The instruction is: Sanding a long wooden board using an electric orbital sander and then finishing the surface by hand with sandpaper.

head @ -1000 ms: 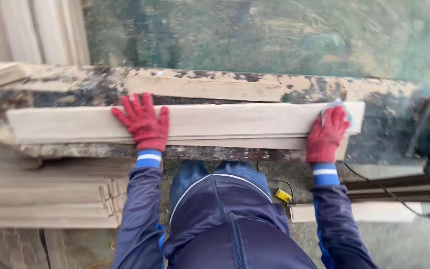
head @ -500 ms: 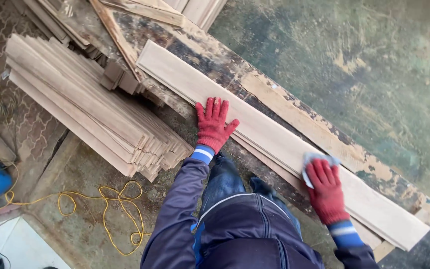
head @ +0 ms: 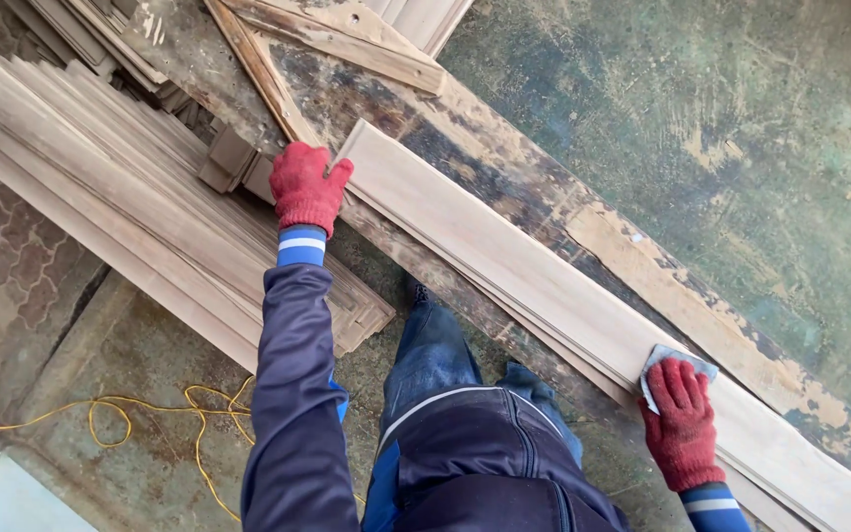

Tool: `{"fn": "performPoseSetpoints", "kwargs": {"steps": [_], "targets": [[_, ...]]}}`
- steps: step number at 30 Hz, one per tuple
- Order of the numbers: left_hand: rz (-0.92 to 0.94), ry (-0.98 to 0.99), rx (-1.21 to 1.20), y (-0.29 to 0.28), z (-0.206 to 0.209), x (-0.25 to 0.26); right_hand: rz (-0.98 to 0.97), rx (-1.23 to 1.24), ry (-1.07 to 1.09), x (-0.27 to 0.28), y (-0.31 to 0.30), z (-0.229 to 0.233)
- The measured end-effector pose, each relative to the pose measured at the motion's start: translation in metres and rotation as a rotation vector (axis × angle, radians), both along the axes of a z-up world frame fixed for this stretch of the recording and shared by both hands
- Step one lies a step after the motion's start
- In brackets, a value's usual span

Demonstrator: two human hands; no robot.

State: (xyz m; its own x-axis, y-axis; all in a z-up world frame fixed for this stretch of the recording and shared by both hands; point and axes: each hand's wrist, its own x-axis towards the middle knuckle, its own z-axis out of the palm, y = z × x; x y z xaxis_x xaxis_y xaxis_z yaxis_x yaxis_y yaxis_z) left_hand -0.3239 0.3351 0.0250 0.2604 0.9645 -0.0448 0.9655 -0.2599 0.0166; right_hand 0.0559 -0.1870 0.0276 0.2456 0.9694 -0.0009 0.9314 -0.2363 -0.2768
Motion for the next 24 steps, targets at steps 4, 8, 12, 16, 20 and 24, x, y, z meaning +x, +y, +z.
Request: {"fn": "performPoseSetpoints", "kwargs": {"steps": [4,8,12,16,20,24], "targets": [[-0.142,-0.209,-0.072,0.019,0.011,-0.011,0.031,0.053,0.046,-0.054,0.113,0.008],[0.166,-0.1,-0.447,0.042,0.005,-0.003,0.159,0.169,-0.009,-0.116,0.263,-0.001],[0.128,-0.236,-0.508,0.04,0.043,0.002,0.256,0.312,-0.023,-0.184,0.398,-0.013],[0.046,-0.244,-0.428,0.033,0.049,0.0,0.285,0.206,-0.062,-0.214,0.453,-0.011],[0.019,-0.198,-0.456,0.037,0.047,-0.002,0.222,0.19,-0.179,-0.187,0.393,-0.014],[0.006,-0.235,-0.411,0.033,0.047,-0.001,0.08,0.043,-0.429,-0.142,0.288,0.002]]}}
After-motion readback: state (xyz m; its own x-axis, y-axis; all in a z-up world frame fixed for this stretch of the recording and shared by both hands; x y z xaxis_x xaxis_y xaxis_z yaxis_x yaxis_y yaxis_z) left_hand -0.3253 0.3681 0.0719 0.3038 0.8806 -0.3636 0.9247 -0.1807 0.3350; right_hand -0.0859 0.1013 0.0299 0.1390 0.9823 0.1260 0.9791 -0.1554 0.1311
